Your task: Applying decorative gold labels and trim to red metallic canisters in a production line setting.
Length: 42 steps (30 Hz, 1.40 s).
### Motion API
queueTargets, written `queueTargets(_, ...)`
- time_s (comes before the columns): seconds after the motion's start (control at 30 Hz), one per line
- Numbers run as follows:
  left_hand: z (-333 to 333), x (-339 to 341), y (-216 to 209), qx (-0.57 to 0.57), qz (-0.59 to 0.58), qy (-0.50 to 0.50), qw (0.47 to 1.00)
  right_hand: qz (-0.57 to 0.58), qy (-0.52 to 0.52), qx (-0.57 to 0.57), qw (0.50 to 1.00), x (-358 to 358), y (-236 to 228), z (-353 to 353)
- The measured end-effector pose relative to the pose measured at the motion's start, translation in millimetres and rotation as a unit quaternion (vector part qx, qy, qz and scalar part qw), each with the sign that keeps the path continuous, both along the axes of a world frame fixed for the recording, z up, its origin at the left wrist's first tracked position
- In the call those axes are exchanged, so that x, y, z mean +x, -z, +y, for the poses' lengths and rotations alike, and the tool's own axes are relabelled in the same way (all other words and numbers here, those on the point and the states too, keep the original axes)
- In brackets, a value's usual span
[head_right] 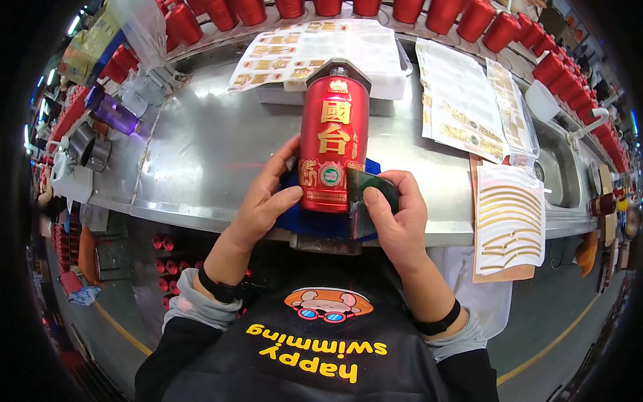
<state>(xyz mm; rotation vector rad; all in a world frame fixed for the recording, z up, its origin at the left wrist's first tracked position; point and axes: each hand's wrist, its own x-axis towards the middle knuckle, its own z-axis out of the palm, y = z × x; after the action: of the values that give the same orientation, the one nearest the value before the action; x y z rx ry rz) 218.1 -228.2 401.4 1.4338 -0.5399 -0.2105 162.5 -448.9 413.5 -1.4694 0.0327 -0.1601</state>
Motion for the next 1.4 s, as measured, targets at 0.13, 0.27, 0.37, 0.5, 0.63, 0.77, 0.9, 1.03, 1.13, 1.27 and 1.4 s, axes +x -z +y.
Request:
queueTargets(0.13,-1.7,2.7,-3.8,0.003,0.018,0.006,1.000,-0.009,0.003,-0.016,1.000,1.1,0.3,0.7)
queueTargets(0.27,-5.5,3.3,-6.4,-0.003,0.045,0.005,0.999,-0.012,0.007,-0.010,1.000,1.3,-1.0,2.0)
queueTargets(0.37,-2.4,5.2,-5.5,-0.033,0.091,0.012,0.995,-0.006,-0.001,-0.008,1.000,0.3,-1.2,0.7)
queueTargets(0.5,-2.5,6.7,-8.7,-0.028,0.075,0.017,0.997,-0.004,-0.008,-0.012,1.000,-0.1,-0.1,-0.7)
queueTargets(0.63,-6.0,5.6,-11.7,-0.014,0.085,0.007,0.996,-0.007,-0.011,-0.017,1.000,0.1,2.4,-1.8)
queueTargets(0.77,-4.8,6.8,-10.0,-0.040,0.110,0.010,0.993,-0.011,-0.009,-0.016,1.000,0.1,2.9,-1.9)
queueTargets(0.9,-3.0,6.5,-7.5,-0.033,0.091,0.022,0.995,-0.010,-0.012,-0.012,1.000,-0.1,1.7,-0.9)
queueTargets(1.03,-6.9,5.0,-10.3,-0.019,0.095,0.004,0.995,-0.013,-0.010,-0.023,1.000,-0.1,1.5,-0.9)
queueTargets(1.13,-7.9,4.0,-8.3,-0.039,0.100,-0.012,0.994,-0.014,-0.007,-0.030,0.999,0.2,-0.2,-0.2)
queueTargets(1.27,-2.4,-6.0,6.5,-0.008,0.048,-0.076,0.996,-0.017,0.001,-0.026,1.000,1.2,1.8,0.3)
queueTargets(1.4,-7.6,-16.1,5.8,-0.006,-0.015,-0.113,0.994,-0.016,0.003,-0.028,0.999,1.7,1.3,0.6)
